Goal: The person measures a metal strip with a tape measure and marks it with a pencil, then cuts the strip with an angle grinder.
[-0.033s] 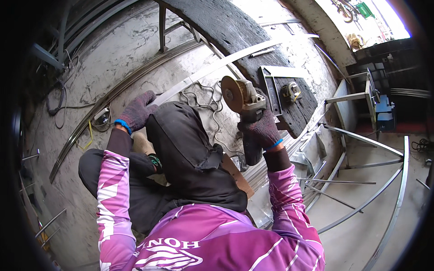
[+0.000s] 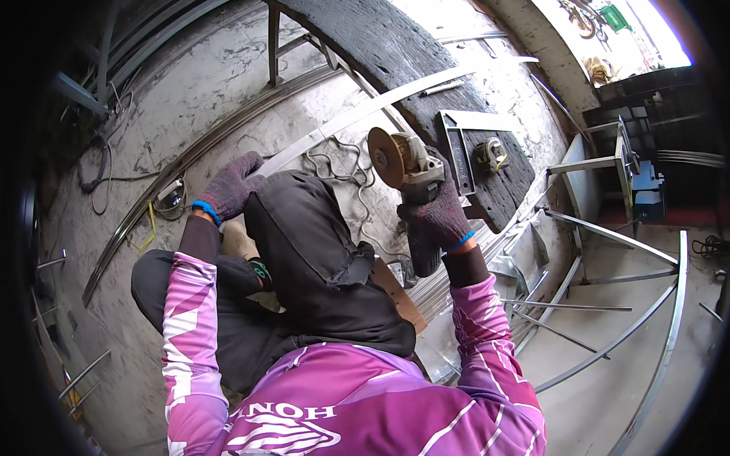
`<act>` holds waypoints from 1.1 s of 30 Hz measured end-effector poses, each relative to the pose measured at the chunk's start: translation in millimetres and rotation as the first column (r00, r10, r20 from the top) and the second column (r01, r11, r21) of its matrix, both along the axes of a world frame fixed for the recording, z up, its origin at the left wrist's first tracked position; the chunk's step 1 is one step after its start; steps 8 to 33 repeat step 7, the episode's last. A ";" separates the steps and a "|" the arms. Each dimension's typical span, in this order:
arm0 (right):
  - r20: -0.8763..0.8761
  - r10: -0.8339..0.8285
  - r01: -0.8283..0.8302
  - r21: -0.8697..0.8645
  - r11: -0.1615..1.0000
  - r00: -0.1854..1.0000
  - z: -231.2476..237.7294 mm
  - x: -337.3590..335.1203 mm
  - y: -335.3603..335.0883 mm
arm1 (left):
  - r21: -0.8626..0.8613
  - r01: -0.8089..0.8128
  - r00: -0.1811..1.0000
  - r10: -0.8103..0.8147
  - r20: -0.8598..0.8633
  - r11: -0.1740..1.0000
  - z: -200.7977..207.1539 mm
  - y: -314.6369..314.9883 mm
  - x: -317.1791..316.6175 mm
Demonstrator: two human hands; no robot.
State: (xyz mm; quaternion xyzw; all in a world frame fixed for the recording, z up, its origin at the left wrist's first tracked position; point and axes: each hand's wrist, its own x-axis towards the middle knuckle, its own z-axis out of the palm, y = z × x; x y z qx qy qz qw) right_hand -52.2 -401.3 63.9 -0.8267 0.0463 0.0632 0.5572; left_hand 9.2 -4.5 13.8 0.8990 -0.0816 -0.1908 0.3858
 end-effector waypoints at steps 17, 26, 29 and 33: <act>-0.094 0.100 -0.097 0.036 0.995 0.991 5.3 17.9 31.3 | -0.169 -0.101 0.995 0.097 -0.031 0.980 -22.5 4.2 -1.8; -0.094 0.100 -0.097 0.036 0.995 0.991 5.3 17.9 31.3 | -0.169 -0.101 0.995 0.097 -0.031 0.980 -22.5 4.2 -1.8; -0.094 0.100 -0.097 0.036 0.995 0.991 5.3 17.9 31.3 | -0.169 -0.101 0.995 0.097 -0.031 0.980 -22.5 4.2 -1.8; -0.094 0.100 -0.097 0.036 0.995 0.991 5.3 17.9 31.3 | -0.169 -0.101 0.995 0.097 -0.031 0.980 -22.5 4.2 -1.8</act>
